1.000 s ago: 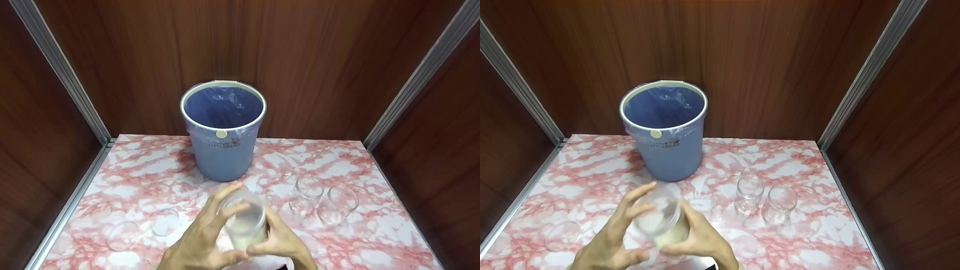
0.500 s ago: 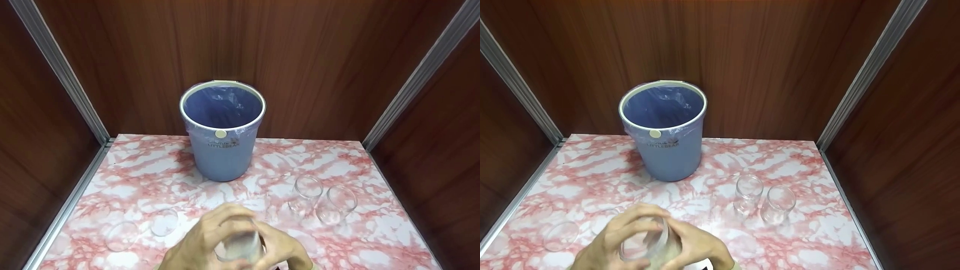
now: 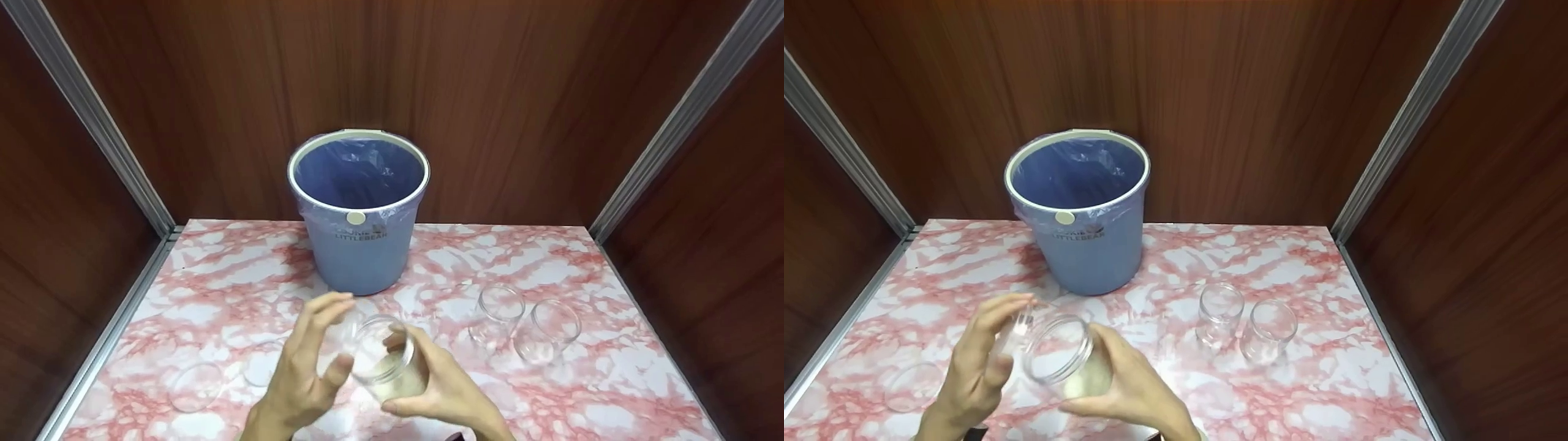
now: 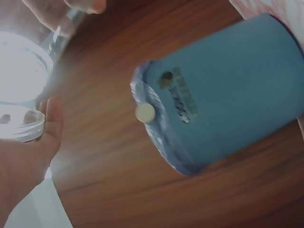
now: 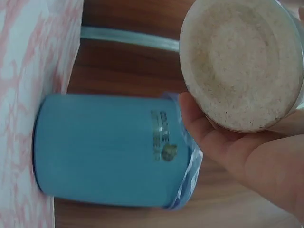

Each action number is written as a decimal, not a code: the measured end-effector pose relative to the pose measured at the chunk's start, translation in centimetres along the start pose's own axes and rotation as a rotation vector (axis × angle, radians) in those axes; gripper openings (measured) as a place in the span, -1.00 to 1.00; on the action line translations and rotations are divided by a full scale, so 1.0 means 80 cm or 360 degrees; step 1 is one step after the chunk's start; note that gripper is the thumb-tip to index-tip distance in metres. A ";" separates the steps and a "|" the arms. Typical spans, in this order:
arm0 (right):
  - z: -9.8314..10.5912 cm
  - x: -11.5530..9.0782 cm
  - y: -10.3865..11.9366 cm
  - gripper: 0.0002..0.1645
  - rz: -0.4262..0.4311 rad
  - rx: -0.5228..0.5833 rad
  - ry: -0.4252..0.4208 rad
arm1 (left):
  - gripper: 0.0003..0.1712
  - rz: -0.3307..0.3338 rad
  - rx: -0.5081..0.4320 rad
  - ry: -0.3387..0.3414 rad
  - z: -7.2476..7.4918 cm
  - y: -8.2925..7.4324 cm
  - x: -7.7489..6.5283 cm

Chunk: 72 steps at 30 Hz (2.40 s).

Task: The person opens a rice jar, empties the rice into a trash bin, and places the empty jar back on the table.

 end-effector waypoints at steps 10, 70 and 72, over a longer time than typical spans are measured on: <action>0.046 0.004 -0.017 0.01 -0.0015 0.0155 -0.0235 | -0.36 0.0612 0.0137 0.0412 -0.013 0.047 -0.074; 0.208 0.244 0.092 0.19 -0.0072 -0.1791 -0.0555 | -0.37 0.1137 0.0463 0.1675 -0.023 0.081 -0.253; 0.206 0.246 0.094 0.19 -0.0050 -0.1818 -0.0565 | -0.41 0.1136 0.0487 0.1675 -0.025 0.083 -0.250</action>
Point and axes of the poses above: each hand's wrist, its own x-axis towards the middle knuckle, its own z-axis out of the back of the hand, y = z × x, the point moved 6 cm from there along x, towards the middle knuckle, and after that the axes turned 15 degrees about -z, right-handed, at the moved point
